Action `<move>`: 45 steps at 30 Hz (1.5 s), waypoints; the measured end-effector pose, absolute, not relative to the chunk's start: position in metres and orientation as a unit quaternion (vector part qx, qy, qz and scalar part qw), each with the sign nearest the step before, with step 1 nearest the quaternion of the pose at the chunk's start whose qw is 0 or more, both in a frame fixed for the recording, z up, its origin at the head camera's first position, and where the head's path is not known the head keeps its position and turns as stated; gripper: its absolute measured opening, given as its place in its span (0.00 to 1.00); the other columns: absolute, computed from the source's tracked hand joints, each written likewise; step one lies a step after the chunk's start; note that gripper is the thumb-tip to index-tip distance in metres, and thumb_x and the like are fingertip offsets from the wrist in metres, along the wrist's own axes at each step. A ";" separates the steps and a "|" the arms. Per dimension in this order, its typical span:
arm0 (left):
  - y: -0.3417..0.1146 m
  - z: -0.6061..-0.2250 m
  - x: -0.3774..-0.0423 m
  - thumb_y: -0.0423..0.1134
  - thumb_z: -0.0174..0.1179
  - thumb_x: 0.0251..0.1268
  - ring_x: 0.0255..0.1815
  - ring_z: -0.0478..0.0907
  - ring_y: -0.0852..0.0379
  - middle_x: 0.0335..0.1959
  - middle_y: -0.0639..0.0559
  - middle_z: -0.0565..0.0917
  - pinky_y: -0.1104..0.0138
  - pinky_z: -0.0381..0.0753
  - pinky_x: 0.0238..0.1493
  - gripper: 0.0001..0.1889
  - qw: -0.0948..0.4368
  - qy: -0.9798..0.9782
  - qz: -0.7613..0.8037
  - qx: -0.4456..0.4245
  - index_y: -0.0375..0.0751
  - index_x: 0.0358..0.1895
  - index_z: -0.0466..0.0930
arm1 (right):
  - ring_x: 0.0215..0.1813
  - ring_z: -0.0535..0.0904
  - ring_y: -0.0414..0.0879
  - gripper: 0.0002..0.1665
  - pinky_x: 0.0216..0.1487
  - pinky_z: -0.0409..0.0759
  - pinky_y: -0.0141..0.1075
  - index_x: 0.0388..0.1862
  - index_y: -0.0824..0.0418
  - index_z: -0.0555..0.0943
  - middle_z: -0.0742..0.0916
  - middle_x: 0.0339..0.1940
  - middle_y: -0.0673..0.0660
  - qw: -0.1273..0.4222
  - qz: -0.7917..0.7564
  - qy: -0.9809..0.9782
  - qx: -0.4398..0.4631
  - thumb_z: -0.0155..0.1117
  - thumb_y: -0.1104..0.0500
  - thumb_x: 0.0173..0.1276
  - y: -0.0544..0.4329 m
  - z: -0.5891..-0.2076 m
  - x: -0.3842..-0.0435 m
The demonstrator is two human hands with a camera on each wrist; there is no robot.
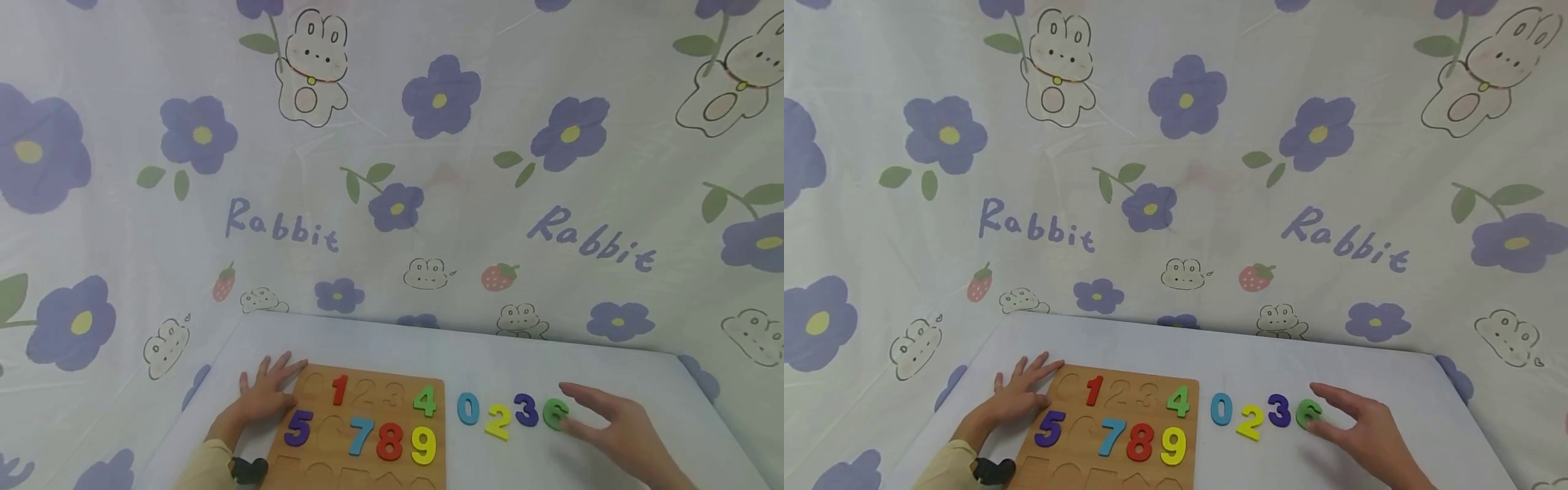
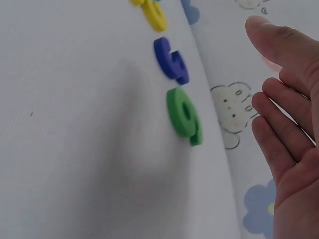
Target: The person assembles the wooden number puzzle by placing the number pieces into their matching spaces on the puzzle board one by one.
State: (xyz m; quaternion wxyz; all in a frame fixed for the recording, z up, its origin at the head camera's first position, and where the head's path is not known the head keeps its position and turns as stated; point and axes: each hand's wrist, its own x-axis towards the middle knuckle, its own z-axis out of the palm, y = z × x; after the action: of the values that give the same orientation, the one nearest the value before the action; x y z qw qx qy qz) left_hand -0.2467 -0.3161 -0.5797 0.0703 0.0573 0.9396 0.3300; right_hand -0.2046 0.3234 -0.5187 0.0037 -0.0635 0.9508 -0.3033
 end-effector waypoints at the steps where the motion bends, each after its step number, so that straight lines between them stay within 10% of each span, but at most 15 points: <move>1: -0.317 -0.580 -0.247 0.41 0.66 0.60 0.89 0.28 0.18 0.91 0.32 0.51 0.19 0.12 0.74 0.43 0.070 0.940 0.329 0.057 0.57 0.83 0.71 | 0.76 0.79 0.70 0.46 0.68 0.81 0.71 0.77 0.57 0.80 0.87 0.73 0.62 0.010 -0.305 0.950 -0.059 0.81 0.39 0.66 0.325 -0.522 -0.206; 26: -0.318 -0.586 -0.250 0.39 0.64 0.62 0.89 0.29 0.19 0.91 0.33 0.51 0.19 0.12 0.74 0.42 0.066 0.943 0.322 0.056 0.55 0.84 0.70 | 0.83 0.69 0.72 0.48 0.79 0.68 0.71 0.78 0.59 0.79 0.81 0.79 0.64 0.054 -0.318 0.946 0.019 0.84 0.42 0.63 0.324 -0.566 -0.227; 45: -0.319 -0.581 -0.248 0.42 0.67 0.59 0.89 0.29 0.18 0.91 0.33 0.51 0.19 0.13 0.73 0.43 0.067 0.938 0.334 0.062 0.59 0.83 0.71 | 0.73 0.82 0.70 0.42 0.70 0.80 0.69 0.75 0.60 0.82 0.88 0.70 0.64 -0.022 -0.276 0.960 -0.038 0.84 0.50 0.64 0.272 -0.513 -0.197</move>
State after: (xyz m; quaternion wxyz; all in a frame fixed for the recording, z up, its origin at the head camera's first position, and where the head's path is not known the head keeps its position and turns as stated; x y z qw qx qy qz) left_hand -0.2479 -0.3188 -0.5814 0.0670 0.0617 0.9382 0.3340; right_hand -0.1967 0.2719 -0.5130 -0.0219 -0.0385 0.9600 -0.2765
